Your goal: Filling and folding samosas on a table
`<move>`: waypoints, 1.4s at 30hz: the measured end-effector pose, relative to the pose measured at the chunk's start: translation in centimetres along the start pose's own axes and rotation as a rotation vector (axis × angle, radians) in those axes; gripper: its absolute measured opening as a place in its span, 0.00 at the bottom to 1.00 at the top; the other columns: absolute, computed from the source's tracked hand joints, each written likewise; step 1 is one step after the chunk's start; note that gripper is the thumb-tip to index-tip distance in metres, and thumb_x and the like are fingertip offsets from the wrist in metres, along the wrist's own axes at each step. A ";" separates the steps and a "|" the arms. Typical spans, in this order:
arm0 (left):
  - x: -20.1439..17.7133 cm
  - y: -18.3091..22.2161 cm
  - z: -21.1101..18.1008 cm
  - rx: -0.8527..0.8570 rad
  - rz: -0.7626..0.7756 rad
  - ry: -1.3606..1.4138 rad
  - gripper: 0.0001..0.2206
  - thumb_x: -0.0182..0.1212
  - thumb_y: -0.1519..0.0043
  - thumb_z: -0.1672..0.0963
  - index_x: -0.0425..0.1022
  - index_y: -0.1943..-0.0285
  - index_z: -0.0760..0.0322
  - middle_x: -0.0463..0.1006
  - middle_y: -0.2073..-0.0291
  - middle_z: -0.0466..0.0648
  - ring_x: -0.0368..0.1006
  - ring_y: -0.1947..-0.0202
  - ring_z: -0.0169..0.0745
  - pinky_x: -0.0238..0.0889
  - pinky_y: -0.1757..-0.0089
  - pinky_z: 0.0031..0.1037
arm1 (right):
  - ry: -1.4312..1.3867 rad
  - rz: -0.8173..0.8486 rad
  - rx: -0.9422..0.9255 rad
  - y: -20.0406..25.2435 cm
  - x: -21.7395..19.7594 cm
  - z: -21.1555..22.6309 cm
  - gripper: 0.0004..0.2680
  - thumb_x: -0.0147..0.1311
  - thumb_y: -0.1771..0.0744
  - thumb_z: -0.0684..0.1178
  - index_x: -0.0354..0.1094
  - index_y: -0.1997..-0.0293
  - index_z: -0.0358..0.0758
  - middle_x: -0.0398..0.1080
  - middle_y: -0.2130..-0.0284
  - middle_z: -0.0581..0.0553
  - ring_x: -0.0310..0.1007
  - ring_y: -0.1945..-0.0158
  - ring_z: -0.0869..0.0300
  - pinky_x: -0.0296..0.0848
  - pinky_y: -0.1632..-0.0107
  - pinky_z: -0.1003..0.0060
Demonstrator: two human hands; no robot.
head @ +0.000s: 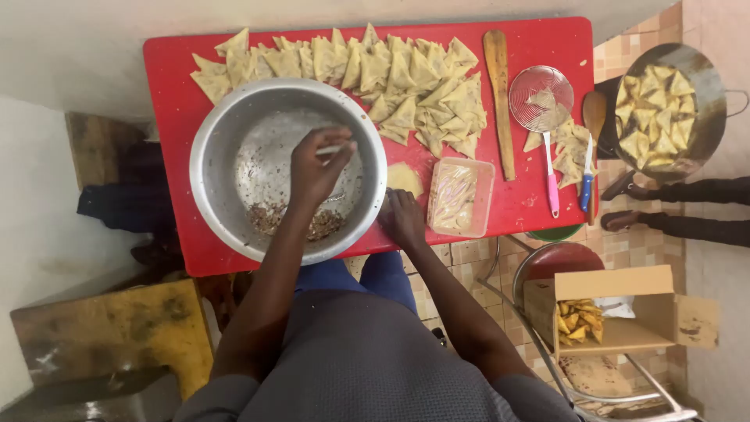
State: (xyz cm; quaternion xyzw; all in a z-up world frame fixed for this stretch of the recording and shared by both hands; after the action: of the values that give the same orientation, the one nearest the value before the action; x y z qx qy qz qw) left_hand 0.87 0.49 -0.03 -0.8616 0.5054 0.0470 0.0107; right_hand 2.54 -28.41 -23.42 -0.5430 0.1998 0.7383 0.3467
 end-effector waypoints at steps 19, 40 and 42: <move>-6.2 4.8 0.4 -0.255 0.202 0.463 0.12 0.75 0.32 0.57 0.85 0.42 0.67 0.88 0.54 0.51 0.84 0.51 0.38 0.81 0.49 0.29 | -0.436 -0.565 0.540 -7.6 -19.1 7.1 0.08 0.51 0.26 0.38 0.78 0.45 0.35 0.84 0.63 0.38 0.78 0.68 0.59 0.76 0.68 0.76; 16.4 15.9 14.2 0.259 1.553 -0.912 0.33 0.82 0.49 0.40 0.89 0.39 0.55 0.91 0.49 0.54 0.86 0.45 0.63 0.77 0.46 0.56 | -0.106 0.103 0.825 -1.6 -3.1 -1.1 0.17 0.57 0.30 0.51 0.71 0.31 0.55 0.85 0.58 0.37 0.86 0.47 0.36 0.83 0.41 0.38; 19.0 13.5 14.3 0.389 1.390 -1.385 0.22 0.83 0.44 0.47 0.90 0.41 0.51 0.89 0.45 0.48 0.78 0.39 0.66 0.61 0.43 0.67 | -0.113 0.039 0.700 -2.5 -5.5 0.3 0.16 0.53 0.29 0.48 0.71 0.32 0.46 0.84 0.61 0.31 0.86 0.52 0.31 0.82 0.48 0.33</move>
State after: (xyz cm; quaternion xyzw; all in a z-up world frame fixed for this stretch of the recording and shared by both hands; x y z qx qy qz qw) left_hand -2.72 -21.69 -15.62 -0.1407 0.7782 0.4511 0.4136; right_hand 5.07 -28.10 -17.96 -0.3456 0.4315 0.6606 0.5080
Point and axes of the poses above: each hand's wrist, its own y-axis away from the middle knuckle, its own x-axis out of the palm, z = x × y, the point moved 1 cm from there along -y, towards the middle knuckle
